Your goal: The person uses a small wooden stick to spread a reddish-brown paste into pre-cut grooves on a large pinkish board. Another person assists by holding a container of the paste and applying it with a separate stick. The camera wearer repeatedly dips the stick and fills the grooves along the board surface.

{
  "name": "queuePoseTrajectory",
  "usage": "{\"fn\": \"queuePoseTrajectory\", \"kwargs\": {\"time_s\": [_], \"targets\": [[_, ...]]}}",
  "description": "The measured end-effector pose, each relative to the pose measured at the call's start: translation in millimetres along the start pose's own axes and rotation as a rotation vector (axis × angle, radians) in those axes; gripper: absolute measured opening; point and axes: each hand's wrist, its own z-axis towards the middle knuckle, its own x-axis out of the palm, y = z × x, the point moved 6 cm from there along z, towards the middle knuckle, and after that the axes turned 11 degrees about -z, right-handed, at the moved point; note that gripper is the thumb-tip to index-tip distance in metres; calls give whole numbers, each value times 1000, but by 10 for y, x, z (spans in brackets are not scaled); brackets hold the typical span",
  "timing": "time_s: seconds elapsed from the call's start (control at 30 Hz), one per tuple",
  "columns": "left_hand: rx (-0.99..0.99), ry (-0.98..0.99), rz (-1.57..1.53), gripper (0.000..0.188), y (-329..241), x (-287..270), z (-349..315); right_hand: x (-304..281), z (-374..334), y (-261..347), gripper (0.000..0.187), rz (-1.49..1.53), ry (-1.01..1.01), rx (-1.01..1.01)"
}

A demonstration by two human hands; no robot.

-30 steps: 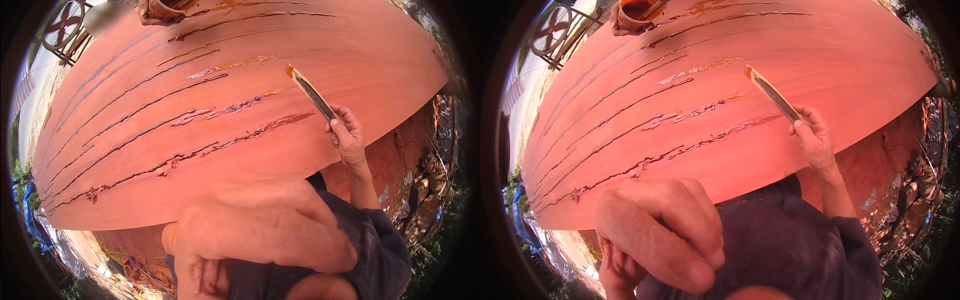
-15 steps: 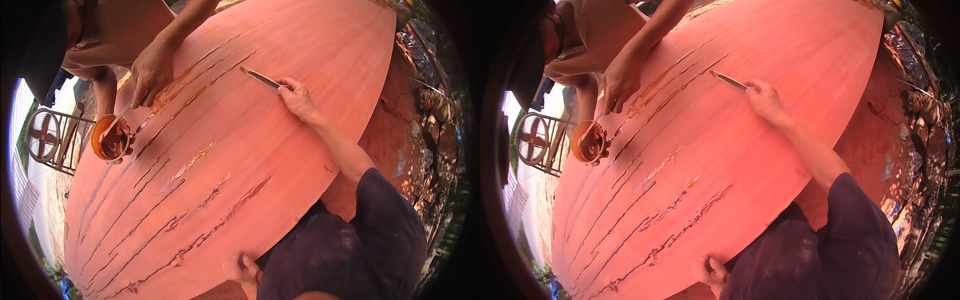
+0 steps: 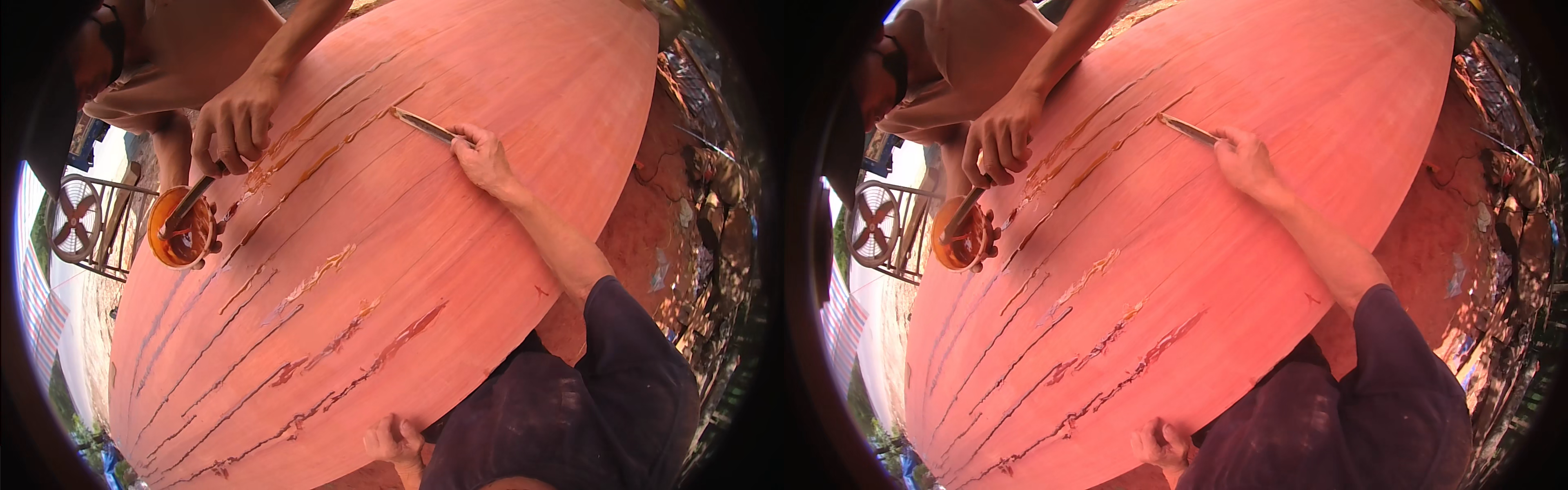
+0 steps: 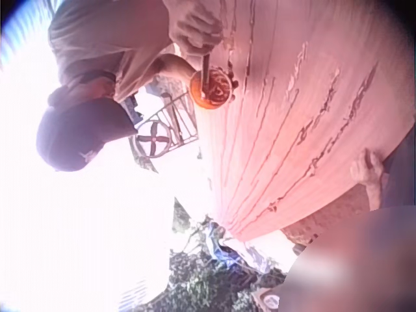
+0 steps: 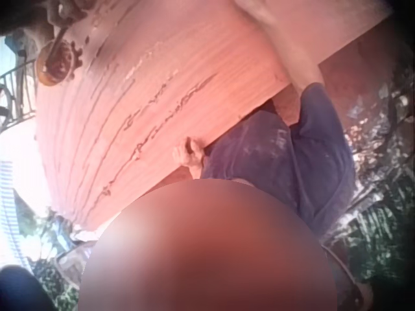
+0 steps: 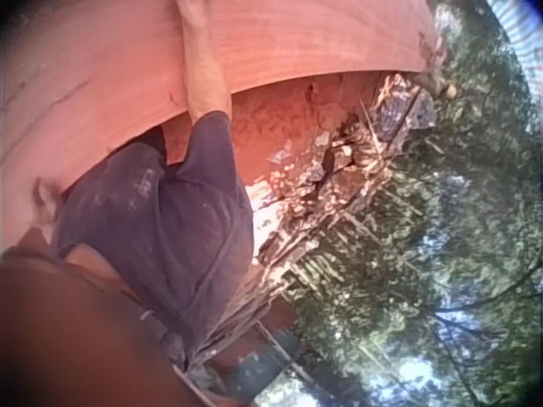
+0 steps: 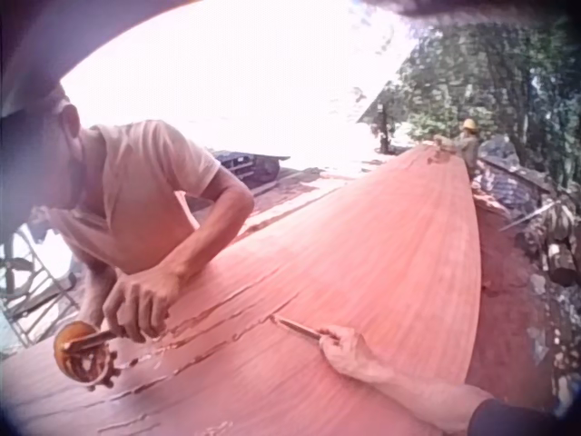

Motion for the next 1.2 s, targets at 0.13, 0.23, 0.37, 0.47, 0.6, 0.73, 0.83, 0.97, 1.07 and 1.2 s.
{"fn": "queuePoseTrajectory", "kwargs": {"time_s": [0.13, 0.23, 0.37, 0.47, 0.6, 0.73, 0.83, 0.97, 1.07, 1.2], "targets": [[-25, 26, 13, 37, 23, 2, -7, 29, 6, 30, 33, -52, 11, -16], [-18, 12, 5, 37, 24, 0, -11, 61, -17, 53, 35, -73, 30, -10], [-25, 7, 10, 37, 13, -6, -9, 93, -38, 74, 34, -53, 53, 36], [-19, 8, 2, 36, -1, -9, -7, 129, -52, 108, 35, -65, 61, 17], [-12, 2, -10, 37, 9, -8, -12, 228, -88, 203, 29, -7, 34, -97], [-34, 8, 8, 38, 35, -15, -32, 313, -117, 261, 33, -17, 95, -94], [-38, 4, 11, 38, 32, -16, -38, 343, -146, 314, 34, -14, 156, -47], [-20, -1, 1, 37, 7, -10, -14, 384, -193, 408, 33, 11, 192, -18], [-21, 0, -10, 37, -8, -6, -3, 388, -221, 498, 29, 56, 139, -79], [-23, 3, -21, 38, -13, -6, -1, 428, -251, 543, 30, 41, 168, -84]]}}
